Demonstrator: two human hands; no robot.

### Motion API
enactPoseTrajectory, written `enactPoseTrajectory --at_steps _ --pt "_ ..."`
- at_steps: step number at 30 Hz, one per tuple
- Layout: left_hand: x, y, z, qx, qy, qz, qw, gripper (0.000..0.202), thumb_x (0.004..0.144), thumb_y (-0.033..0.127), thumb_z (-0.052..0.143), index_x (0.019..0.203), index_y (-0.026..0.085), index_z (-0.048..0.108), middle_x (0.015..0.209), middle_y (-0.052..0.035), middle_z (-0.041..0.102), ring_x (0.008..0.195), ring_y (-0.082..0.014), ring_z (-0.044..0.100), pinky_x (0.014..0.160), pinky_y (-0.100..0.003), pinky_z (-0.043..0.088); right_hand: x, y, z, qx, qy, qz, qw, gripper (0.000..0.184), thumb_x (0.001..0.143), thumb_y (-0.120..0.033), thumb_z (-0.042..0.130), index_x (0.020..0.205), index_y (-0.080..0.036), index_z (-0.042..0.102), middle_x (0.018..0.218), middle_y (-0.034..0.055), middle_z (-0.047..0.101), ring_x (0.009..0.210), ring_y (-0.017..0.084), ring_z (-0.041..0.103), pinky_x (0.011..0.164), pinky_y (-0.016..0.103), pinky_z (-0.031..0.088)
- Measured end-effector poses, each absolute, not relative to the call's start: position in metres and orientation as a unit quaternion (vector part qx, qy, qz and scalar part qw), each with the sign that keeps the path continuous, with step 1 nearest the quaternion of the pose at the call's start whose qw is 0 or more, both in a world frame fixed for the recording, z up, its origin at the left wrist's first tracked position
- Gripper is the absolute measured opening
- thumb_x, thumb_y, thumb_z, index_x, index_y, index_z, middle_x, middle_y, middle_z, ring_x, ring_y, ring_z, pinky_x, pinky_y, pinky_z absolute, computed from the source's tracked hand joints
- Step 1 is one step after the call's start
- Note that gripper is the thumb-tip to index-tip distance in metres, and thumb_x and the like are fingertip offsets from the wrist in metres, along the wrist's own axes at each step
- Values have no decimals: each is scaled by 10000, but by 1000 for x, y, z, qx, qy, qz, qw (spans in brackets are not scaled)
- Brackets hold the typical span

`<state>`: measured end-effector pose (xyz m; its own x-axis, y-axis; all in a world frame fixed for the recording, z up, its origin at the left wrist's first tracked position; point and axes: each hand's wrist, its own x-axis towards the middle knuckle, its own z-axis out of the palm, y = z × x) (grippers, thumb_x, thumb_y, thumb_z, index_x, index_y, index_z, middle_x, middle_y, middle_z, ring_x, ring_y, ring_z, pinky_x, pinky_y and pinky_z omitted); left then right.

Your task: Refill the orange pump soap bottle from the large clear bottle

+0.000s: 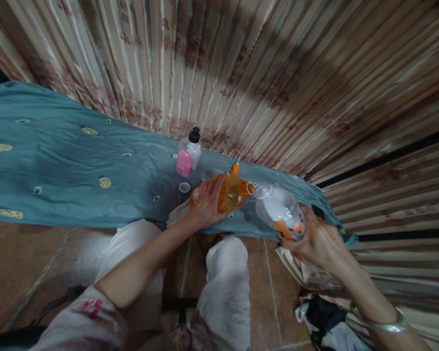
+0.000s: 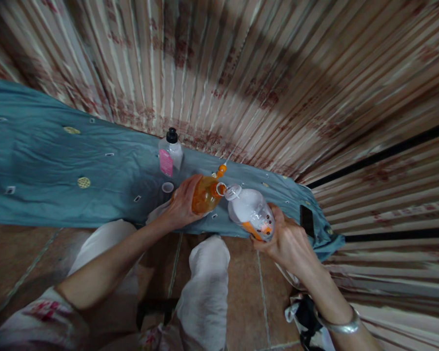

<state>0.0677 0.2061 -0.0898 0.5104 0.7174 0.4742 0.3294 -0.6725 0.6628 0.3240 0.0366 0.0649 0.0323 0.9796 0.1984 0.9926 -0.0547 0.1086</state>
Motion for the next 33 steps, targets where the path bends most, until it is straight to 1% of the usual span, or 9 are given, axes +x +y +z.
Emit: enactPoseTrajectory --at_steps 3,6,13,17,22,29,33 --pt "68 206 -90 832 312 381 255 1143 809 272 904 1733 240 232 1724 -238 475 1583 -449 506 1300 -730 425 325 36 64 -716 -689 -108 30 697 814 -494 713 1414 -156 605 920 123 826 783 365 810 666 427 600" --pt "68 206 -89 834 310 380 255 1133 817 277 892 1731 245 223 1732 -235 467 1588 -450 503 1299 -736 422 325 36 64 -719 -685 -108 29 705 812 -501 718 1415 -154 604 915 121 824 783 367 809 672 431 603" --pt "67 206 -88 835 315 376 251 1109 826 279 872 1729 219 232 1711 -246 488 1590 -443 504 1298 -714 437 323 37 67 -719 -687 -102 24 657 811 -494 717 1368 -161 617 888 113 820 770 364 808 669 429 604" --pt "68 206 -90 835 313 380 247 1105 835 279 860 1729 219 215 1712 -247 489 1587 -440 510 1296 -703 441 324 38 66 -717 -688 -109 27 662 795 -491 724 1363 -169 617 867 100 814 752 360 802 652 422 593" --pt "67 205 -90 835 317 378 245 1096 841 288 860 1728 231 218 1714 -240 493 1578 -446 517 1291 -703 445 324 38 67 -721 -685 -100 25 616 811 -500 719 1336 -191 629 837 83 805 721 351 795 640 412 580" --pt "67 205 -87 835 314 375 251 1134 811 267 877 1723 216 206 1718 -252 486 1584 -441 511 1302 -705 430 322 39 69 -725 -682 -94 20 672 800 -518 722 1355 -152 621 860 107 813 759 366 809 660 420 594" --pt "67 206 -87 833 318 377 252 1123 812 273 880 1725 233 228 1720 -239 486 1581 -444 512 1294 -714 440 322 39 68 -731 -675 -93 16 690 790 -522 720 1368 -159 617 851 98 808 754 365 804 662 422 595"
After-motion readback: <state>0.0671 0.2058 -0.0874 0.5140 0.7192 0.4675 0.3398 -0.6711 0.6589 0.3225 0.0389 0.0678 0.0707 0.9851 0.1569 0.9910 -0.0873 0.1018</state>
